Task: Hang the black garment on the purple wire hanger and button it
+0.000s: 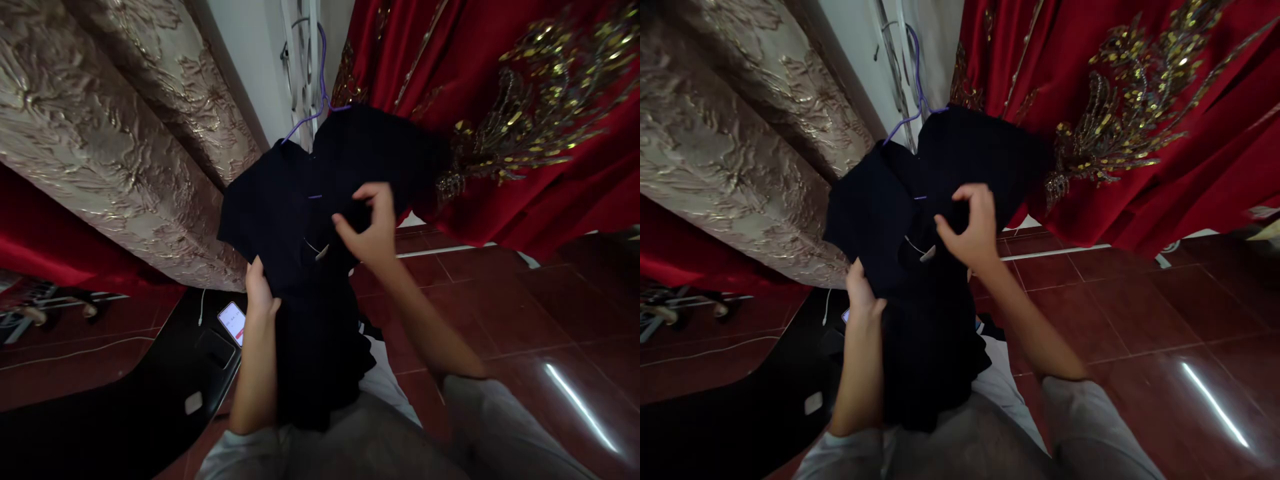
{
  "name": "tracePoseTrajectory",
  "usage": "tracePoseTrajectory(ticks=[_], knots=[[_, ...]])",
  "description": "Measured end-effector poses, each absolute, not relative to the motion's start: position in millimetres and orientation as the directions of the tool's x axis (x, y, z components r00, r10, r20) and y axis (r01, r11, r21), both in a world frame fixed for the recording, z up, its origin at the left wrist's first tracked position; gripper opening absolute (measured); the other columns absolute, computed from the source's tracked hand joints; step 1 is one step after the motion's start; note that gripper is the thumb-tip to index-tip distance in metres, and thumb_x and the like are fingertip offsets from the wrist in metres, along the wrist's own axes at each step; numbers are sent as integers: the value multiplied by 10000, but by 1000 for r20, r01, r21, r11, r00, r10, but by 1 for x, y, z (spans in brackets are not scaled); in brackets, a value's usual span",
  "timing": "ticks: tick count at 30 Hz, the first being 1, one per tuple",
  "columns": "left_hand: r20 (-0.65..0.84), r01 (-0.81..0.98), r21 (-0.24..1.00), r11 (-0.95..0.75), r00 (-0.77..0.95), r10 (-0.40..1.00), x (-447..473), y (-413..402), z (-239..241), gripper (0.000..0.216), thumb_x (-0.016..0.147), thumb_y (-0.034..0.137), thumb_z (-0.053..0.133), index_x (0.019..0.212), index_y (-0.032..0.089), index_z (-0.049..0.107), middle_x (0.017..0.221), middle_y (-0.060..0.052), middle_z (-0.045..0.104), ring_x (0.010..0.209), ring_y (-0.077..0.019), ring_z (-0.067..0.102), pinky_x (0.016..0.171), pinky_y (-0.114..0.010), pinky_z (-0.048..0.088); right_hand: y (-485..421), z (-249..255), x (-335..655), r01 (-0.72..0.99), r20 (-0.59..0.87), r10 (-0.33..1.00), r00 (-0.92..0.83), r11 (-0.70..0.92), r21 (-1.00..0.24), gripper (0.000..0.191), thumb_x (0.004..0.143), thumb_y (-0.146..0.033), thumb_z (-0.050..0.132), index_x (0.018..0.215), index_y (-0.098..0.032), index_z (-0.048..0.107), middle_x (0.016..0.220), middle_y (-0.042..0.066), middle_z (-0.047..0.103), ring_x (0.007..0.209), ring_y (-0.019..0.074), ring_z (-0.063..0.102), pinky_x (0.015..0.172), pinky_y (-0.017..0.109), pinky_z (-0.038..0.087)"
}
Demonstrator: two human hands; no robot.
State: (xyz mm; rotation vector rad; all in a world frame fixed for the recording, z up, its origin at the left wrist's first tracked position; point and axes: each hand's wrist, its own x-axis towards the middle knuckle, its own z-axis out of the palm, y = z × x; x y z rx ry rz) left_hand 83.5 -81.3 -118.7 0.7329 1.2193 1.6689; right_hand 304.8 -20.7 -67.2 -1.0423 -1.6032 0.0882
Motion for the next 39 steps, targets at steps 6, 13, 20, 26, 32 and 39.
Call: tracePoseTrajectory(ticks=[6,13,20,26,32,39], knots=[[71,-197,959,-205,-533,843,97,-107,-123,388,986,572,497,1225,319,669,1334,-46,680,1367,-275,572,1174,-450,474,-64,-159,262,267,136,976,168,87,-960,208,778,-356,625,893,-226,511,831,31,587,733,194,552,704,343,481],[404,255,912,-321,-433,806,107,-109,-140,334,923,288,675,1254,298,633,1346,-62,622,1304,-247,591,1166,-408,446,-105,-155,273,-68,-180,984,22,-178,-982,473,844,-580,662,610,-184,552,585,19,552,549,128,495,537,271,362],[331,91,942,-324,-71,941,153,-118,-147,236,939,156,563,1164,176,632,1059,-71,672,1012,-205,668,963,-371,561,-108,-138,265,-3,56,998,22,56,-998,568,874,-617,651,566,-176,469,549,-29,423,538,82,369,507,240,290],[336,16,942,-336,-19,942,141,-124,-134,112,971,181,568,1017,200,669,906,-35,613,821,-161,628,719,-258,559,-120,-152,250,-230,19,1000,-11,16,-973,557,981,-667,481,685,-196,481,609,-18,425,560,106,402,517,247,351],[313,42,949,-313,-7,950,136,-120,-146,180,931,156,587,1088,195,667,996,-57,649,946,-197,650,827,-305,565,-118,-151,245,-332,-46,998,30,-34,-943,447,904,-580,669,732,-192,529,645,-33,459,566,91,428,513,218,353],[320,-24,945,-326,-143,937,146,-115,-154,135,902,147,621,1021,192,667,928,-34,690,888,-170,683,845,-296,571,-115,-143,261,-297,-12,996,-87,-37,-954,440,918,-508,680,654,-168,588,510,-41,479,464,60,410,493,207,310]])
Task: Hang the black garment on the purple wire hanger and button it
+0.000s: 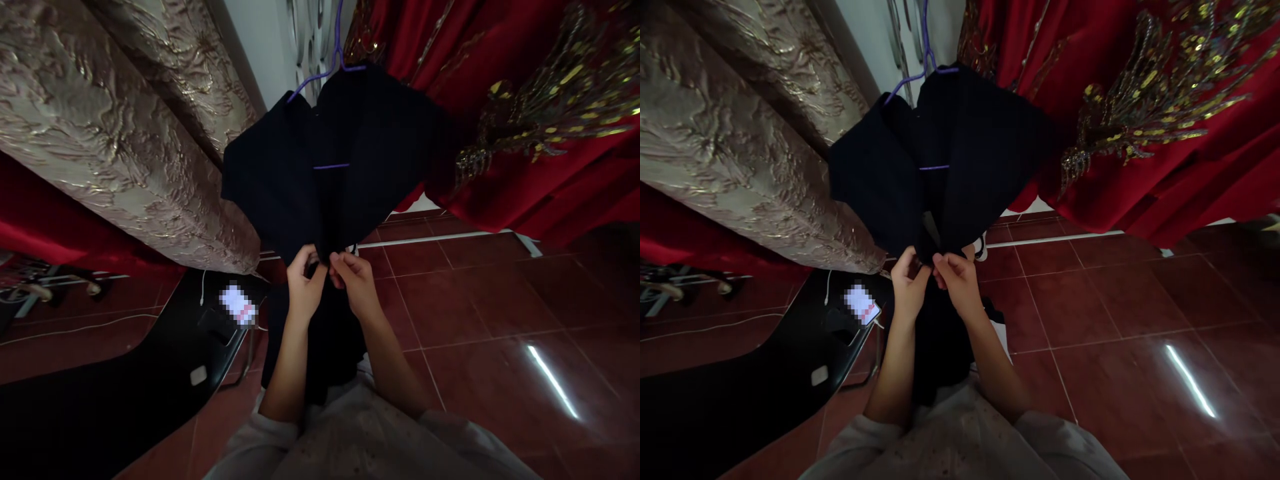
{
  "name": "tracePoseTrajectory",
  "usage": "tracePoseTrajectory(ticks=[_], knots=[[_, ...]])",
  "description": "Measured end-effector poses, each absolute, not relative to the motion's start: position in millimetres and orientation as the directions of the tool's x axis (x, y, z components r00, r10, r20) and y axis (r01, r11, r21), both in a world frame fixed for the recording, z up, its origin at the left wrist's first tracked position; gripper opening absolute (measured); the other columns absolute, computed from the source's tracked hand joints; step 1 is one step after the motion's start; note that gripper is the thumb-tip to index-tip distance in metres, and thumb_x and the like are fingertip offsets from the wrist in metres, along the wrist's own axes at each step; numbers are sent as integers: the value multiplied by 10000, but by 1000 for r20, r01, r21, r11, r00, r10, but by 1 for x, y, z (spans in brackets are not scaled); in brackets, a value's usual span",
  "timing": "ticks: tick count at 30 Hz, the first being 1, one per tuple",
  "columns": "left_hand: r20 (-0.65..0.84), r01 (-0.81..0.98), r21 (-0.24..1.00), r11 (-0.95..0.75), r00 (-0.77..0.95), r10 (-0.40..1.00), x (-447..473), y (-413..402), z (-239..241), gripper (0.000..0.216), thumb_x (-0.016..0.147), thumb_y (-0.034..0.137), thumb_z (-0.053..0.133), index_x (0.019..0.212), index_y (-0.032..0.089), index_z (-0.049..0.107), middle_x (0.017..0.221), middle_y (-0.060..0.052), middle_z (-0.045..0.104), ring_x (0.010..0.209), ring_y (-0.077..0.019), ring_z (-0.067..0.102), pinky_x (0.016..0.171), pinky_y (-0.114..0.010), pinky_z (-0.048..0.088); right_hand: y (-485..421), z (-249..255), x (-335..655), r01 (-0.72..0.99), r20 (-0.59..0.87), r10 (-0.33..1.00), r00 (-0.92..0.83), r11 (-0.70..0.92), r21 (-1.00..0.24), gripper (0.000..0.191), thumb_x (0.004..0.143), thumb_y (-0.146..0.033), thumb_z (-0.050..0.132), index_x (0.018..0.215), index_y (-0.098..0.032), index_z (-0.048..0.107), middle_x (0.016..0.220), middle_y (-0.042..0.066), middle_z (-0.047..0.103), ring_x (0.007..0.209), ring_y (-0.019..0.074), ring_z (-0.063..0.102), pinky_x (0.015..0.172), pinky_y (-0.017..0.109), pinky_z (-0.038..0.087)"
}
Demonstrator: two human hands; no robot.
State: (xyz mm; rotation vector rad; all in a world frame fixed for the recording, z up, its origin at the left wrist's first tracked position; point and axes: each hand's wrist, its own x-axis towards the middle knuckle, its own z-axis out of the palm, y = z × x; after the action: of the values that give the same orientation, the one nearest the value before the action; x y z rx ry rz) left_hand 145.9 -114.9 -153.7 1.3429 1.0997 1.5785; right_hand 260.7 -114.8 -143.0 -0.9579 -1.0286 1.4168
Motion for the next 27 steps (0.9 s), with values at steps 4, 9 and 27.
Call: tracePoseTrajectory(ticks=[4,9,27], knots=[[382,79,924,-375,-110,918,139,-115,-153,176,935,180,635,1101,194,689,1023,-61,714,970,-187,696,904,-330,570,-117,-133,263,-252,4,992,-126,-28,-967,362,937,-467,618,726,-174,647,519,-29,521,481,76,454,497,211,331],[428,186,893,-410,-63,902,131,-114,-155,58,950,213,645,964,180,691,886,-35,708,839,-164,685,802,-291,554,-112,-122,267,-204,-2,975,-220,-48,-978,309,914,-408,613,732,-169,683,500,-26,539,444,68,435,467,207,314],[337,424,794,-436,291,895,128,-72,-151,14,915,185,644,913,194,655,832,-28,691,757,-170,661,729,-295,508,-8,9,291,-82,430,903,-7,428,-900,331,960,-109,474,656,-160,596,504,-38,519,404,41,469,426,172,232]])
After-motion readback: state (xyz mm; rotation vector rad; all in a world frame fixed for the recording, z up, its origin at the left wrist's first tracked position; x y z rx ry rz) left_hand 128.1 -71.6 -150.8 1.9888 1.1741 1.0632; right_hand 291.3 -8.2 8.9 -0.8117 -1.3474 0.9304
